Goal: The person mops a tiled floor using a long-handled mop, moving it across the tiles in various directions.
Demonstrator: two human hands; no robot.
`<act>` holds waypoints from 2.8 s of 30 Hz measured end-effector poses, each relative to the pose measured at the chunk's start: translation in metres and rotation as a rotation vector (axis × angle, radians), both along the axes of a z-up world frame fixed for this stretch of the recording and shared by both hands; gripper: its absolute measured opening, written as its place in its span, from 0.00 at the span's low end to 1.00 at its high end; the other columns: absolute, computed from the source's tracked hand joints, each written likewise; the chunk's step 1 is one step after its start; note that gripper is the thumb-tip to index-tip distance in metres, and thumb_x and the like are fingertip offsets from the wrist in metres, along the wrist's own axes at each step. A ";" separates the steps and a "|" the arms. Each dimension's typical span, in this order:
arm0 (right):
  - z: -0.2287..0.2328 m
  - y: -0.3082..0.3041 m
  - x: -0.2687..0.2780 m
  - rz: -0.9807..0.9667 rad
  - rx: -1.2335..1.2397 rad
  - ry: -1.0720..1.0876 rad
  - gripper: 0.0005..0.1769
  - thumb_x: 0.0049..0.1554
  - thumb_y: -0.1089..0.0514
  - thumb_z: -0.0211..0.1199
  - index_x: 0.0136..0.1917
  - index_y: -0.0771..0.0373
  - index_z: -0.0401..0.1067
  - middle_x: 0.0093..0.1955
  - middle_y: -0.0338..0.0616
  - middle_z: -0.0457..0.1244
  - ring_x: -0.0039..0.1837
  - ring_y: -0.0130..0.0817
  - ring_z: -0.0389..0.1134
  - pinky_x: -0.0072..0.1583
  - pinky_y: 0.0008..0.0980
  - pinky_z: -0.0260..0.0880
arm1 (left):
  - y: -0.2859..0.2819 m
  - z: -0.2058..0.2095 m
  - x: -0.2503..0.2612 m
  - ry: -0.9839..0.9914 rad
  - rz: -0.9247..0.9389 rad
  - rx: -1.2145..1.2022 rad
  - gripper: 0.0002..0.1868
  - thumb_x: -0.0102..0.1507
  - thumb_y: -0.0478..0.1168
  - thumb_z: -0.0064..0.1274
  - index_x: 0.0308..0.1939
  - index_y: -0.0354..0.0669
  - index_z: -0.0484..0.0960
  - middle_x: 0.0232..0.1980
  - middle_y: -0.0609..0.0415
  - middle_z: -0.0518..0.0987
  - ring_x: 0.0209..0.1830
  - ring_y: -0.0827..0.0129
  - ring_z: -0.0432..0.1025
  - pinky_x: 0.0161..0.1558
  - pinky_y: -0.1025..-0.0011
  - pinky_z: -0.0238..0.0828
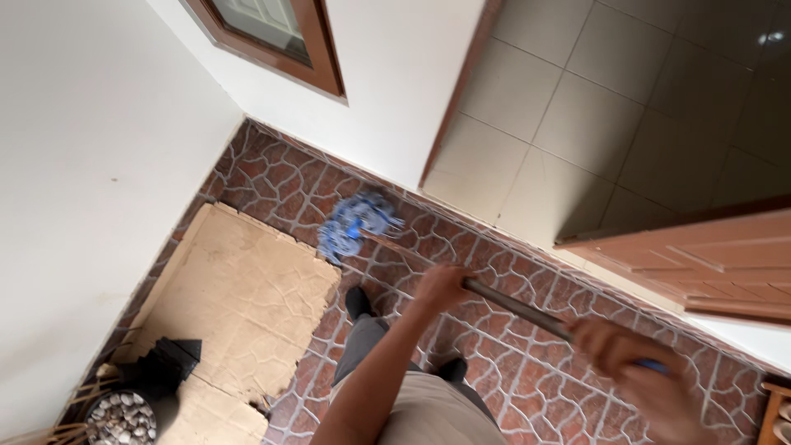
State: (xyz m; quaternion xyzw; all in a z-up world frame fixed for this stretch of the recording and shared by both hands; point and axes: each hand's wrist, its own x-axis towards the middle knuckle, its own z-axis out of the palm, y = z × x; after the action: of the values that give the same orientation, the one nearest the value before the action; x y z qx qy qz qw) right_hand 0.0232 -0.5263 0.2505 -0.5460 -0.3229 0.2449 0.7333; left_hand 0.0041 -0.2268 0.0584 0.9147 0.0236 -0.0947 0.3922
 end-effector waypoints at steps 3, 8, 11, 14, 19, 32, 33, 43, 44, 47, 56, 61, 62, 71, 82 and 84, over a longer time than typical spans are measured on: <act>-0.057 0.071 0.007 0.002 0.069 -0.090 0.09 0.57 0.71 0.56 0.36 0.62 0.66 0.40 0.42 0.64 0.50 0.39 0.68 0.70 0.58 0.66 | 0.070 -0.031 0.002 -0.047 0.120 0.113 0.14 0.55 0.41 0.64 0.44 0.62 0.89 0.40 0.55 0.81 0.47 0.55 0.75 0.50 0.58 0.72; -0.103 0.198 0.000 -0.048 -0.080 0.064 0.08 0.48 0.66 0.49 0.37 0.68 0.70 0.44 0.44 0.66 0.44 0.31 0.61 0.51 0.34 0.63 | 0.183 -0.044 -0.005 -0.054 0.345 0.205 0.23 0.50 0.39 0.67 0.49 0.48 0.81 0.55 0.47 0.76 0.64 0.50 0.67 0.65 0.55 0.61; -0.114 0.279 0.007 0.042 -0.107 0.283 0.08 0.57 0.68 0.50 0.41 0.72 0.70 0.38 0.41 0.60 0.36 0.21 0.52 0.39 0.25 0.53 | 0.233 -0.044 -0.024 -0.051 0.487 0.292 0.34 0.57 0.38 0.62 0.66 0.44 0.69 0.70 0.41 0.66 0.74 0.44 0.56 0.69 0.48 0.51; -0.104 0.351 0.023 0.021 -0.102 0.194 0.08 0.53 0.70 0.51 0.32 0.70 0.63 0.42 0.44 0.62 0.39 0.30 0.57 0.48 0.33 0.58 | 0.269 -0.041 -0.039 -0.017 0.573 0.213 0.37 0.63 0.42 0.59 0.73 0.42 0.59 0.76 0.36 0.58 0.78 0.43 0.49 0.73 0.49 0.48; -0.072 0.391 0.038 0.116 -0.027 -0.056 0.13 0.50 0.70 0.52 0.29 0.67 0.52 0.36 0.46 0.55 0.45 0.37 0.60 0.68 0.45 0.63 | 0.293 -0.019 -0.058 0.035 0.667 0.122 0.37 0.62 0.41 0.54 0.75 0.45 0.58 0.77 0.38 0.59 0.79 0.45 0.51 0.72 0.51 0.51; -0.006 0.260 0.069 0.220 -0.149 -0.153 0.11 0.50 0.73 0.49 0.28 0.68 0.55 0.31 0.45 0.56 0.44 0.38 0.60 0.69 0.50 0.66 | 0.234 -0.025 -0.019 -0.195 0.517 0.126 0.50 0.55 0.42 0.66 0.75 0.40 0.55 0.77 0.37 0.60 0.77 0.39 0.52 0.73 0.51 0.48; 0.003 0.237 0.069 0.228 -0.170 -0.123 0.11 0.50 0.73 0.49 0.28 0.68 0.54 0.31 0.45 0.55 0.42 0.38 0.59 0.69 0.50 0.67 | 0.216 -0.025 -0.010 -0.170 0.474 0.120 0.48 0.54 0.41 0.67 0.74 0.41 0.58 0.75 0.38 0.61 0.76 0.40 0.53 0.71 0.51 0.49; 0.084 -0.014 0.063 0.015 -0.225 -0.192 0.12 0.58 0.67 0.46 0.34 0.59 0.61 0.32 0.43 0.57 0.41 0.37 0.62 0.67 0.55 0.65 | -0.066 -0.006 0.048 -0.095 0.249 -0.378 0.12 0.53 0.32 0.62 0.41 0.45 0.84 0.37 0.50 0.80 0.43 0.59 0.75 0.45 0.59 0.70; 0.096 -0.037 0.058 0.015 -0.242 -0.147 0.16 0.61 0.66 0.47 0.32 0.56 0.58 0.29 0.37 0.52 0.35 0.28 0.56 0.67 0.53 0.65 | -0.098 -0.005 0.048 0.089 0.245 -0.450 0.11 0.57 0.33 0.58 0.43 0.48 0.85 0.35 0.51 0.80 0.37 0.61 0.76 0.41 0.60 0.71; 0.126 -0.091 0.026 -0.179 -0.521 -0.096 0.13 0.56 0.65 0.50 0.31 0.57 0.56 0.28 0.40 0.52 0.36 0.32 0.55 0.64 0.53 0.67 | -0.176 -0.001 0.042 -0.130 0.006 -0.479 0.10 0.56 0.31 0.58 0.41 0.46 0.85 0.36 0.49 0.81 0.38 0.62 0.74 0.42 0.61 0.73; 0.112 -0.178 0.027 0.247 -0.559 -0.303 0.17 0.62 0.52 0.53 0.31 0.55 0.62 0.30 0.36 0.59 0.37 0.29 0.66 0.51 0.42 0.69 | -0.284 0.053 0.039 0.233 -0.371 -0.196 0.15 0.69 0.55 0.47 0.47 0.56 0.85 0.43 0.58 0.83 0.48 0.63 0.78 0.54 0.58 0.70; 0.116 -0.200 0.038 0.261 -0.401 -0.229 0.25 0.67 0.47 0.52 0.30 0.55 0.60 0.28 0.37 0.57 0.34 0.30 0.62 0.50 0.46 0.70 | -0.275 0.053 0.041 0.197 -0.349 -0.141 0.12 0.66 0.50 0.48 0.48 0.60 0.85 0.45 0.61 0.84 0.48 0.63 0.79 0.55 0.58 0.72; 0.118 -0.200 0.043 0.233 -0.331 -0.200 0.25 0.66 0.49 0.55 0.29 0.57 0.58 0.28 0.38 0.57 0.34 0.32 0.61 0.51 0.50 0.70 | -0.266 0.048 0.042 0.133 -0.337 -0.129 0.12 0.65 0.48 0.50 0.48 0.59 0.85 0.46 0.60 0.84 0.49 0.63 0.79 0.55 0.57 0.71; 0.065 -0.125 0.067 0.258 -0.138 -0.032 0.16 0.62 0.55 0.49 0.33 0.59 0.59 0.36 0.46 0.59 0.48 0.43 0.64 0.70 0.62 0.57 | -0.137 0.019 0.037 -0.023 -0.059 -0.007 0.14 0.57 0.44 0.59 0.47 0.59 0.86 0.47 0.58 0.83 0.51 0.59 0.77 0.52 0.59 0.72; -0.035 0.105 0.097 0.381 -0.048 -0.130 0.08 0.49 0.64 0.50 0.30 0.63 0.57 0.36 0.46 0.57 0.50 0.41 0.64 0.74 0.52 0.57 | 0.050 -0.008 0.010 -0.188 0.621 0.093 0.33 0.58 0.38 0.61 0.66 0.41 0.67 0.70 0.39 0.66 0.72 0.43 0.58 0.69 0.53 0.56; -0.047 0.150 0.092 0.379 -0.322 0.114 0.07 0.49 0.66 0.50 0.29 0.67 0.60 0.41 0.50 0.60 0.40 0.40 0.57 0.51 0.47 0.61 | 0.062 0.002 -0.006 -0.158 0.715 0.062 0.36 0.61 0.37 0.58 0.71 0.41 0.61 0.73 0.39 0.62 0.76 0.43 0.53 0.72 0.53 0.51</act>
State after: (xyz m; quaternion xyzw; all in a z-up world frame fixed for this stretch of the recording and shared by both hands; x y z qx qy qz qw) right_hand 0.1156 -0.3761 0.2037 -0.5708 -0.3343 0.4568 0.5947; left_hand -0.0020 -0.1646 0.0601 0.8646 0.3143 0.1203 0.3732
